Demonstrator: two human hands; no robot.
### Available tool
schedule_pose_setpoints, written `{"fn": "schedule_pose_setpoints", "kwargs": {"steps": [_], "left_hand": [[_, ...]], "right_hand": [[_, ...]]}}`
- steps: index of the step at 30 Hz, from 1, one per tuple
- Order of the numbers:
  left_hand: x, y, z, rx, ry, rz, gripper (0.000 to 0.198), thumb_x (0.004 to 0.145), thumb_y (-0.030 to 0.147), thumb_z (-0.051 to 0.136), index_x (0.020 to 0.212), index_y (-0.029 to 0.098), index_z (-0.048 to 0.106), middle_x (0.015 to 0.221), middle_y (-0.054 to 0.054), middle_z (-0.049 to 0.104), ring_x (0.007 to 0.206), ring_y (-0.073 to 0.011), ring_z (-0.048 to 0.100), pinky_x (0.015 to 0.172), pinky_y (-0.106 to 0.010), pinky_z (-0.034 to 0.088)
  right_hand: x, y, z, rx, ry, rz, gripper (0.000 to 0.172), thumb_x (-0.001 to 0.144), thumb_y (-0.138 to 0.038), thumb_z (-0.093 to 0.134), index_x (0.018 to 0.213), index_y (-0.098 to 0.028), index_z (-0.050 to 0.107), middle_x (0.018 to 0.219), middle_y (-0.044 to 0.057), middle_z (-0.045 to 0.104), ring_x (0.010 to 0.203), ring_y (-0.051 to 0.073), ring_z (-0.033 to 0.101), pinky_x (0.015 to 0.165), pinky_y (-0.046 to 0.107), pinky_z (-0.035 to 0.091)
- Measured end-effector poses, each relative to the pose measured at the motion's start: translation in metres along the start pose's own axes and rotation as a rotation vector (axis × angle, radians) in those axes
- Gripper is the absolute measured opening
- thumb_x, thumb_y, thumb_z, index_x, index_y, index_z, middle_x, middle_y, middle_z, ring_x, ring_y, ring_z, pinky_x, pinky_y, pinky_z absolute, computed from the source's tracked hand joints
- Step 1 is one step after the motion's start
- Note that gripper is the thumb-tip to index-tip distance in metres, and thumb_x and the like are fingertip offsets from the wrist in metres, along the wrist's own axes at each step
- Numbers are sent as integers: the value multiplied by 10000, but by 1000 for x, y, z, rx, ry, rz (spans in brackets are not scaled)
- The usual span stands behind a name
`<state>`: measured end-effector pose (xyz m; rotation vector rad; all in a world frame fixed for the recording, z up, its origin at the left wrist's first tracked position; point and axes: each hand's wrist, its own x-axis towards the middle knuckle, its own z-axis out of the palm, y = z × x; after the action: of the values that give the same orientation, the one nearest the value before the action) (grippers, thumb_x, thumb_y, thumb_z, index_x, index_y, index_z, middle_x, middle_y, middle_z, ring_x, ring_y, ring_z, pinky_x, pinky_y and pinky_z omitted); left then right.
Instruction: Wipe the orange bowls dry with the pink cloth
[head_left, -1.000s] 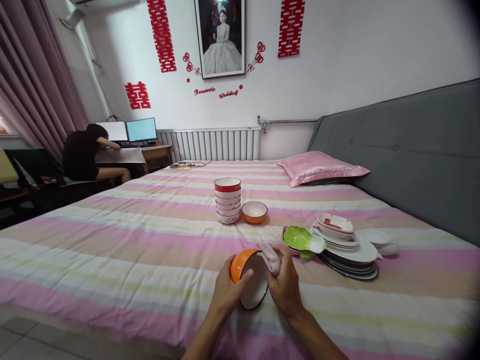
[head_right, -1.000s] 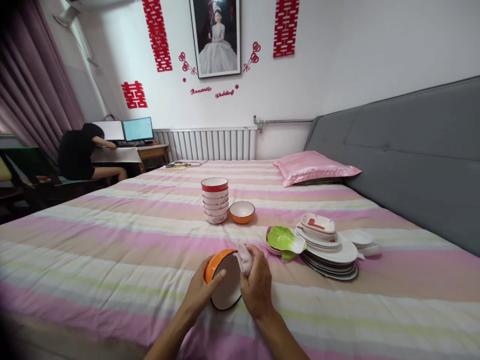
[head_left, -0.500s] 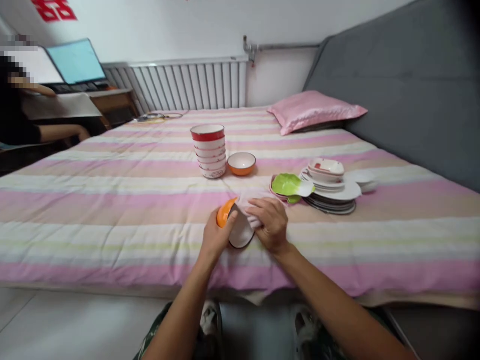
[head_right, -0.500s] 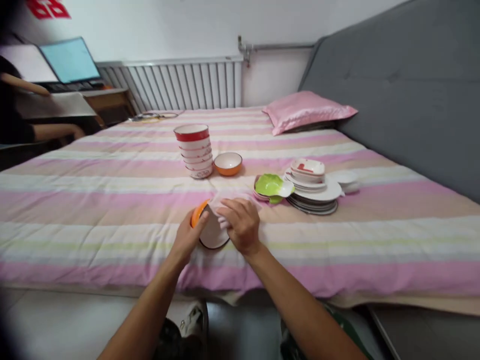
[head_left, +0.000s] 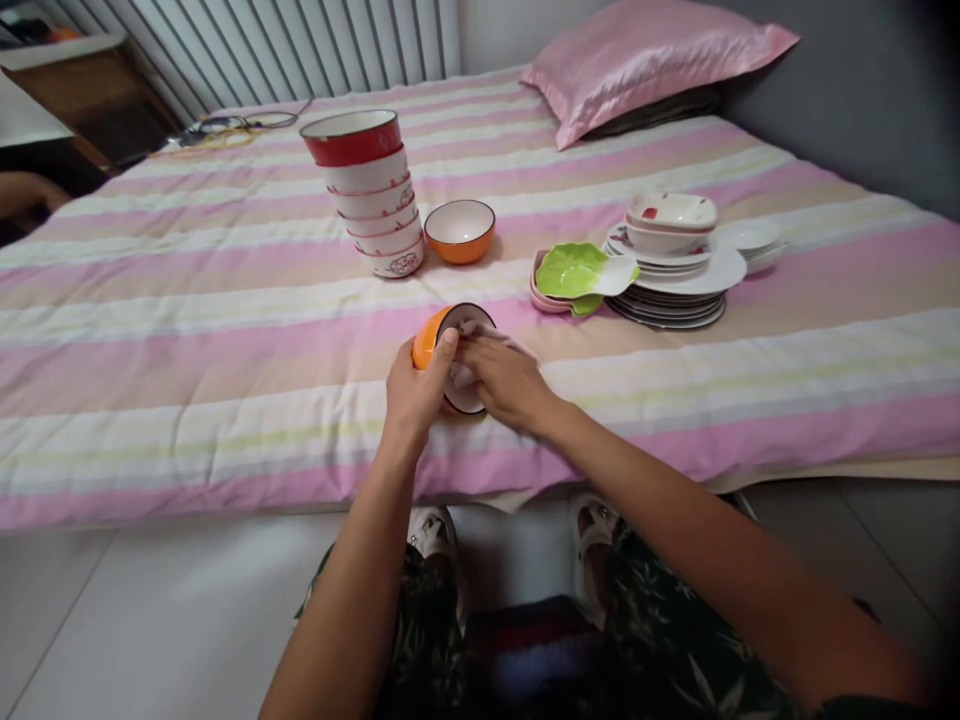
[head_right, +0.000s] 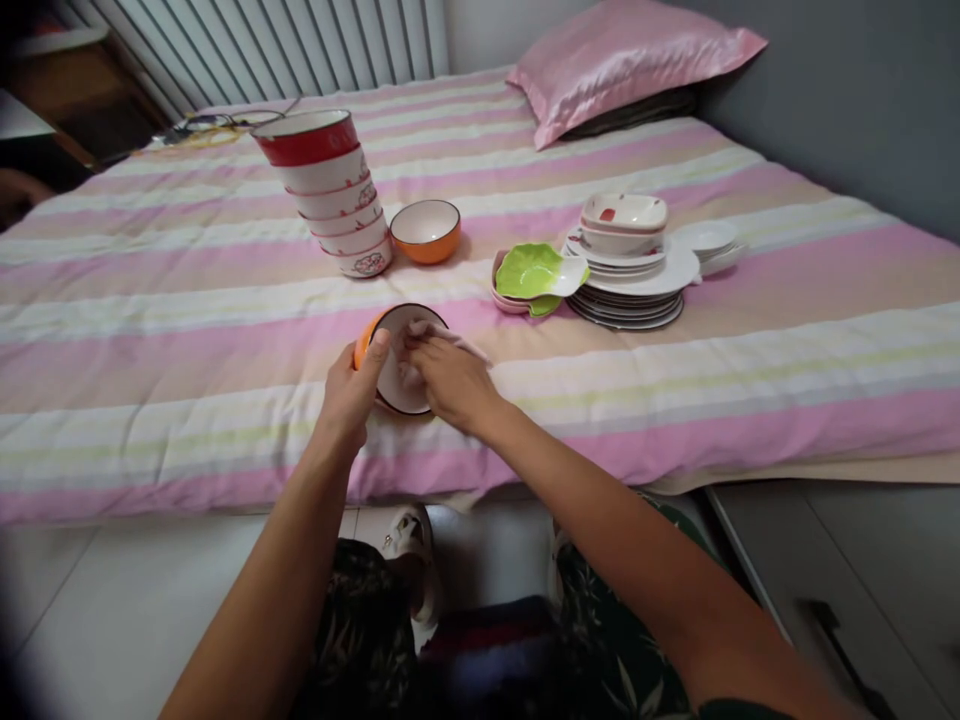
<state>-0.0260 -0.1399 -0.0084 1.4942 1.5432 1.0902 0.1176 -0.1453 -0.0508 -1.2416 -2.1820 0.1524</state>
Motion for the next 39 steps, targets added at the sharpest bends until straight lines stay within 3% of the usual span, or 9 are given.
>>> {"fn": "schedule_pose_setpoints", "kwargs": {"steps": [6, 12, 15, 18, 20, 23, 28, 34, 39], "left_hand": [[-2, 4, 3, -6, 28, -15, 632, 757, 693, 538, 1013, 123, 630, 966, -91, 650, 907, -227, 608, 800, -323, 467], [-3, 1, 4, -2, 62, 3, 588, 775, 682, 520, 989, 144, 625, 960, -83, 645, 899, -222, 600, 800, -319, 458], [-2, -2, 4, -14, 61, 2, 577, 786, 687, 497, 960, 151, 622, 941, -82, 645, 886, -213, 599, 786, -309, 456], [-2, -4, 2, -52, 52, -2, 585, 783, 691, 500, 965, 148, 619, 932, -80, 640, 873, -210, 599, 757, -297, 457], [-2, -5, 1, -77, 41, -14, 598, 772, 695, 516, 976, 142, 617, 926, -77, 634, 857, -209, 598, 734, -292, 456], [-1, -6, 0, -117, 21, -43, 630, 752, 710, 527, 996, 135, 613, 908, -72, 627, 829, -206, 597, 706, -287, 451], [6, -7, 0, -84, 26, -46, 641, 723, 730, 538, 935, 133, 633, 882, -64, 620, 847, -211, 586, 729, -287, 437], [11, -5, 1, -95, 17, -64, 653, 720, 733, 533, 934, 125, 637, 887, -71, 621, 840, -213, 582, 716, -290, 430], [14, -4, 1, -84, 39, -86, 635, 705, 742, 532, 854, 131, 629, 817, -58, 606, 769, -196, 568, 673, -287, 418]], "right_hand": [[-7, -21, -19, 242, -264, 282, 453, 837, -194, 486, 1286, -243, 503, 1226, 68, 632, 1039, 267, 612, 876, 413, 468], [-3, -38, -17, 1224, -181, 420, 359, 798, -181, 502, 1141, -237, 592, 802, -24, 624, 645, 103, 540, 562, 196, 417], [-1, -46, -16, 1447, -136, 470, 369, 802, -241, 525, 1170, -235, 553, 742, -41, 558, 538, 78, 436, 457, 176, 331], [-4, -49, -16, 1290, -170, 352, 500, 801, -208, 512, 1293, -256, 441, 836, -30, 585, 614, 102, 498, 543, 207, 420], [-8, -48, -15, 1026, -198, 231, 587, 784, -162, 514, 1347, -246, 371, 1017, 12, 616, 830, 156, 582, 747, 293, 492], [-12, -42, -13, 620, -239, 108, 597, 788, -150, 510, 1359, -189, 342, 1302, 103, 540, 1131, 249, 545, 983, 438, 423], [-17, -30, -12, 198, -297, 59, 582, 790, -196, 545, 1345, -157, 375, 1430, 153, 450, 1296, 299, 441, 1089, 523, 302], [-20, -26, -13, 114, -268, 83, 600, 793, -192, 556, 1366, -141, 387, 1405, 155, 487, 1327, 276, 419, 1123, 507, 246], [-14, -35, -19, 293, -142, 172, 737, 779, -326, 638, 1415, -158, 305, 1412, 150, 477, 1263, 305, 484, 1056, 503, 350]]}}
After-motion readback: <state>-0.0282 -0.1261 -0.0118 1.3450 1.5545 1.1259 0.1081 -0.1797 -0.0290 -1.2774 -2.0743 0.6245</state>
